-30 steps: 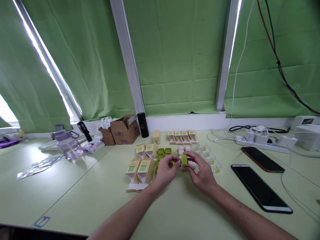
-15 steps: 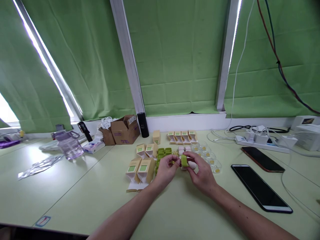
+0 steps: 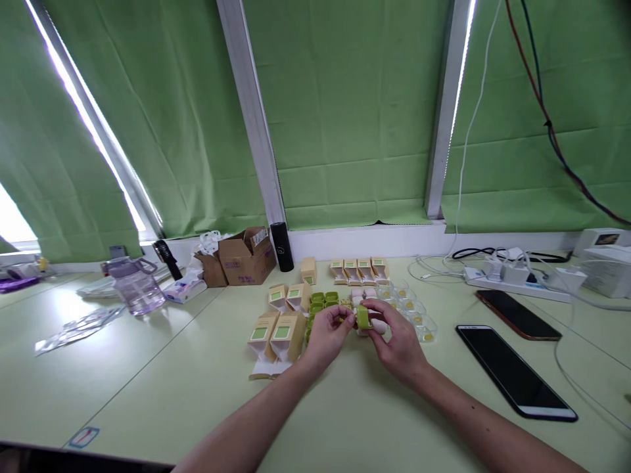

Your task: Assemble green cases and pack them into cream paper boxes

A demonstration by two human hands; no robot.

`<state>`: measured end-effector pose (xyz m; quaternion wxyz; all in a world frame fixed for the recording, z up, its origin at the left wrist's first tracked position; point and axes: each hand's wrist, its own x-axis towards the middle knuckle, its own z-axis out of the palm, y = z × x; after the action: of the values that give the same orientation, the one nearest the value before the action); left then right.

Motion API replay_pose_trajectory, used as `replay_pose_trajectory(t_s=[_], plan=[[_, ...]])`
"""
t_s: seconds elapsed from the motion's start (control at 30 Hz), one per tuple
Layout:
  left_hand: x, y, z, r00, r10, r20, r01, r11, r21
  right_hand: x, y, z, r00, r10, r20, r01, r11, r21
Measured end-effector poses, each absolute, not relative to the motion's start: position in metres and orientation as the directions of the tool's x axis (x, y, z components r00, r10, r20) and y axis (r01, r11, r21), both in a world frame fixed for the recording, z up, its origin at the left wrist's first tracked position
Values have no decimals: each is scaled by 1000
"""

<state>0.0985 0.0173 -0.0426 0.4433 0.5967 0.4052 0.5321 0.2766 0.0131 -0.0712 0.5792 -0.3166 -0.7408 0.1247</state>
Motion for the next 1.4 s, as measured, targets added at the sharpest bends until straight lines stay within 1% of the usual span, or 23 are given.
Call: replay_pose_trajectory(t_s=[0.4, 1.07, 1.4], plan=[[99, 18, -42, 102, 958, 268, 15, -271, 962, 278, 14, -73, -129, 645, 753, 305, 749, -589], [98, 15, -38, 103, 959, 265, -27, -264, 964, 276, 12, -68, -100, 631, 770, 301, 756, -581], [97, 16, -39, 88, 961, 262, -60, -258, 964, 277, 11, -66, -91, 616, 782, 327, 760, -561]])
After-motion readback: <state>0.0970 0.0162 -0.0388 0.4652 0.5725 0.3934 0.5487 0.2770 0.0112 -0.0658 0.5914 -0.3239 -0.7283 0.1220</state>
